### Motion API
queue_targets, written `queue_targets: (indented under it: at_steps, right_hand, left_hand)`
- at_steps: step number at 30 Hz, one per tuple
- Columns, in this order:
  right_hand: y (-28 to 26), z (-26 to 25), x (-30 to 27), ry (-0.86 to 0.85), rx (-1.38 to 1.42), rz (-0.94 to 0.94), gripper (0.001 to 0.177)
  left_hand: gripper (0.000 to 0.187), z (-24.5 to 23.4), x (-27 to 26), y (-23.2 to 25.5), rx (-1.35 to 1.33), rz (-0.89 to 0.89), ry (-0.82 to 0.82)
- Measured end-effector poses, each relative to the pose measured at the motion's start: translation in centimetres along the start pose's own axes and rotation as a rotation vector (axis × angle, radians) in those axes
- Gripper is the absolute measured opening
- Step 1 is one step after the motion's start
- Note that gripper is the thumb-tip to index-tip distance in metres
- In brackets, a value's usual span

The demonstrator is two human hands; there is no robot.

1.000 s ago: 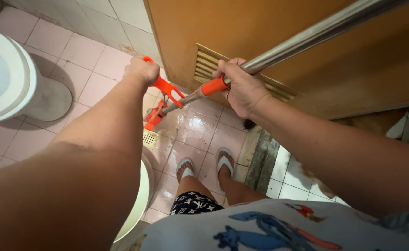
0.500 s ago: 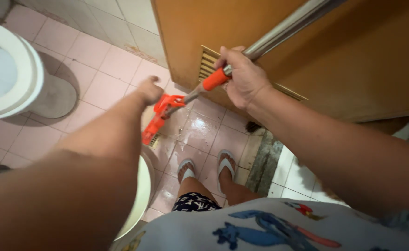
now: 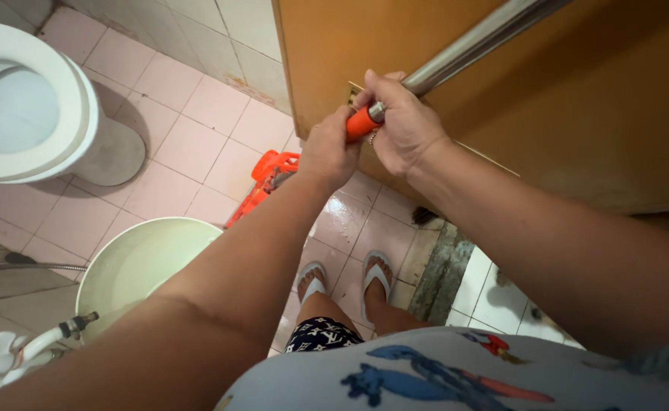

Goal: The recorder is mopping the bathroom floor using a sponge mop.

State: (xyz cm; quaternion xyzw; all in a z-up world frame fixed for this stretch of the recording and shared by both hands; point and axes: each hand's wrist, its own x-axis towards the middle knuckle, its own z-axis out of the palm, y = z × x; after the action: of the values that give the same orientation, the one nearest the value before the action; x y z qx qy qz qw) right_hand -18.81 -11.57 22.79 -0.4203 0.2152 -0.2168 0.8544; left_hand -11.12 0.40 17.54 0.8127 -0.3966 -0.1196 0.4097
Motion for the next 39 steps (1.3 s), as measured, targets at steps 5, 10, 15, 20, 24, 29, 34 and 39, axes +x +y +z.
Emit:
queue_targets:
  at_steps: [5, 10, 15, 20, 24, 29, 34, 39]
  right_hand:
    - [-1.1, 2.9, -1.3, 0.002, -0.139, 0.155, 0.017]
    - [-4.3, 5.1, -2.9, -0.12, -0.358, 0.111, 0.025]
    - [-7.8, 7.1, -4.1, -0.268, -0.298, 0.065, 0.015]
    - [-5.9, 6.2, -4.4, -0.374, -0.308, 0.065, 0.011]
    - [-3.6, 4.4, -4.3, -0.496, -0.461, 0.013, 0.007]
    - [-1.6, 2.2, -5.9, -0.398, -0.546, 0.104, 0.009]
    - [-6.6, 3.6, -8.8, -0.285, -0.71, 0.27, 0.014]
    - [-9.5, -5.7, -7.5, -0.54, -0.143, 0.315, 0.02]
  left_hand:
    - [0.04, -2.3, -0.3, -0.8, -0.029, -0.052, -0.023]
    - [0.037, -4.0, -1.2, -4.4, -0.021, -0.211, -0.088]
    - [0.027, -5.4, -1.0, -7.9, 0.242, -0.313, -0.117]
    - [0.03, -5.6, -0.8, -9.4, 0.325, -0.492, -0.059]
    - [0.037, -5.8, -0.7, -10.0, 0.335, -0.537, -0.104]
    - [0.036, -3.1, -2.7, -8.8, 0.354, -0.48, -0.146]
    - [0.035, -3.0, -3.0, -5.3, 0.333, -0.506, -0.167]
    - [0.03, -1.3, -2.1, -4.8, 0.375, -0.292, -0.214]
